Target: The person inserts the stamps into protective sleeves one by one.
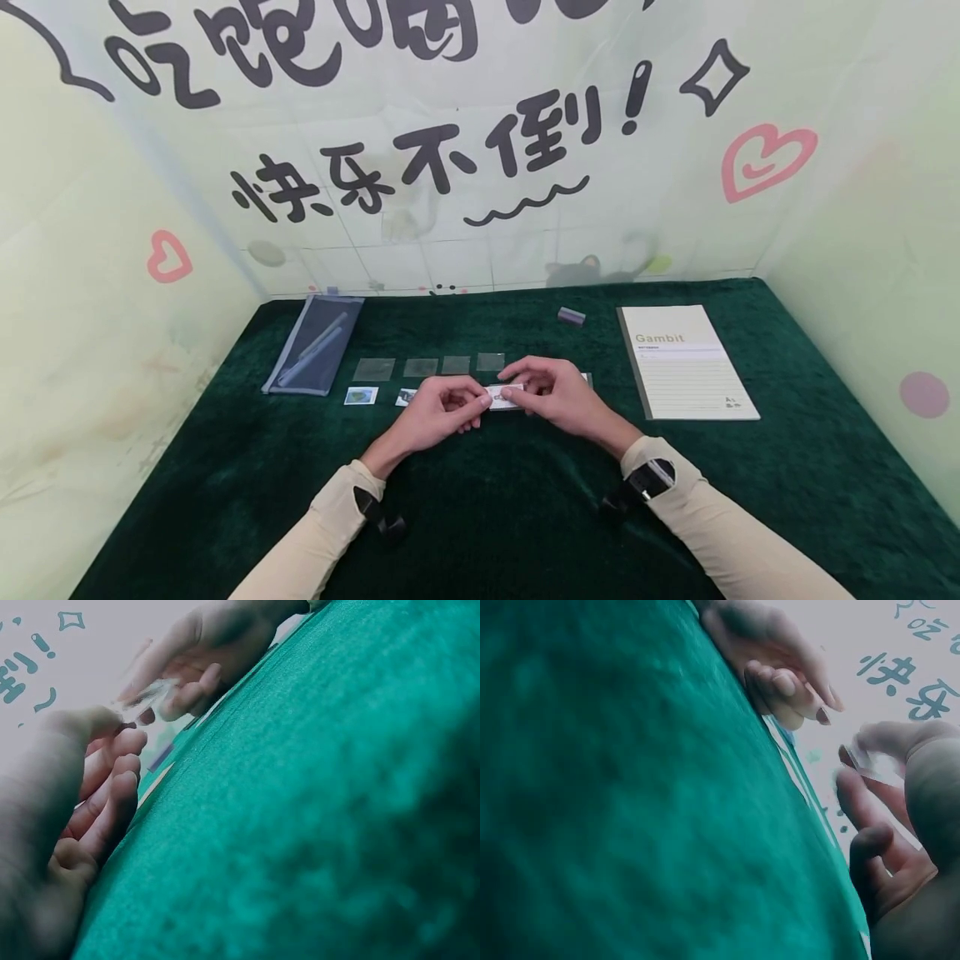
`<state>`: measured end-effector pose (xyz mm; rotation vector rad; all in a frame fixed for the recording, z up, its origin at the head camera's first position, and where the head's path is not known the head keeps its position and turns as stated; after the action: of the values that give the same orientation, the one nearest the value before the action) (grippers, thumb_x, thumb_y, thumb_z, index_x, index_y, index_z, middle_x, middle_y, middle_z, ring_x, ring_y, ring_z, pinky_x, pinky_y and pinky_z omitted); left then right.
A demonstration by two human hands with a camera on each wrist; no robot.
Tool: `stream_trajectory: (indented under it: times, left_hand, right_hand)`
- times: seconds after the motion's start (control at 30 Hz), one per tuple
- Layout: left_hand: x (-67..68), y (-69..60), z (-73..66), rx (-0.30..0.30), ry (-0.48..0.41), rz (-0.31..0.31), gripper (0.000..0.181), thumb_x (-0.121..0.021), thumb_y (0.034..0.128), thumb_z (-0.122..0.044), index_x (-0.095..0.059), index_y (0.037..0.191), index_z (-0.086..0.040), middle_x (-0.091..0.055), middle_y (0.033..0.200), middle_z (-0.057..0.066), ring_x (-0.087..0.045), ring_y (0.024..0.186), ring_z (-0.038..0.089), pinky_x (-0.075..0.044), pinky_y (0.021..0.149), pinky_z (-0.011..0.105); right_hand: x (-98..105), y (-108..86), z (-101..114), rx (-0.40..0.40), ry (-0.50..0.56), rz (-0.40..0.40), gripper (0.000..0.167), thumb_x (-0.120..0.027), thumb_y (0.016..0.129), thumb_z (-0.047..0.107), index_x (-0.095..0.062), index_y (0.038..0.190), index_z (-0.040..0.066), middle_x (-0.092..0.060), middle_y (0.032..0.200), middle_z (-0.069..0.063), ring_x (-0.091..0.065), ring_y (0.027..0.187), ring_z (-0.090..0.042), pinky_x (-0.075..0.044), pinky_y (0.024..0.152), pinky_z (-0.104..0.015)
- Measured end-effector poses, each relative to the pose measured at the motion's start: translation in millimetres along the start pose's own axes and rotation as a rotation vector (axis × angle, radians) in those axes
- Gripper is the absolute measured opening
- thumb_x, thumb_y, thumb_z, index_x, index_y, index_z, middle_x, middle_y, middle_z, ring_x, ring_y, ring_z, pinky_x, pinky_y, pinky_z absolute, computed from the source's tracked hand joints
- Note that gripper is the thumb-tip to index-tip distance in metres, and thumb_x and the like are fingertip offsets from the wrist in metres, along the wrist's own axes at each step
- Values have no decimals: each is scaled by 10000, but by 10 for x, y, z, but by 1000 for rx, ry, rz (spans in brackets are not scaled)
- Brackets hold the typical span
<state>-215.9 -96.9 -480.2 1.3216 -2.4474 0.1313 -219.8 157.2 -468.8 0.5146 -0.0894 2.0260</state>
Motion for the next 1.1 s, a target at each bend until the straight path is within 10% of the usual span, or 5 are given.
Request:
stream_trajectory:
  times: [0.13,0.3,0.5,0.83,1.1]
  left_hand:
    - [27,15,-31,6,45,-95,224,-687,1068,-437,-768,1215,-288,-785,989,-45,-718,820,167,-618,719,295]
    - [59,28,-118,-41,404,-207,254,-714,1065,-340,-743,1308,-271,-744,1214,-90,-660,1061,124,-600,927,365]
    - [35,27,-166,36,742,-130,399,-748,1038,-378,-703,1418,-266,-623,1485,-24,-533,1355,203,-481,1170,488]
    - [-19,47,-185,54,813,-104,304,-733,1046,-405,-743,1324,-282,-649,1462,-27,-527,1380,216,-460,1195,505]
    - [5,54,-182,19,698,-153,198,-763,1030,-319,-729,1218,-265,-724,1323,-40,-578,1274,187,-498,1124,468]
  right_hand:
    - [128,28,21,-3,-128,-100,224,-745,1045,306,-761,1253,224,-717,937,-27,-618,736,-220,-517,654,-284]
    - [285,52,3,-91,-229,-162,262,-758,1032,369,-767,1251,225,-673,901,-17,-567,727,-238,-454,650,-290]
    - [318,69,-27,-101,-378,-103,202,-775,1021,297,-787,1205,213,-700,923,14,-543,722,-195,-436,658,-292]
    - [291,69,-50,-103,-426,-99,177,-775,1018,279,-788,1185,223,-721,942,37,-552,730,-180,-443,667,-292]
    - [286,73,-80,-84,-436,-59,184,-806,980,238,-792,1163,226,-750,1058,34,-586,852,-158,-479,776,-314]
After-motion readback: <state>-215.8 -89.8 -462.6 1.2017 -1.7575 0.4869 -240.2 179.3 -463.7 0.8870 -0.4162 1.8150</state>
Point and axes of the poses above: each hand's wrist, its own y-axis towards the middle knuckle, its own x-axis out of the back of the hand, z = x × y, the point moved 2 cm from there along y, towards the middle knuckle
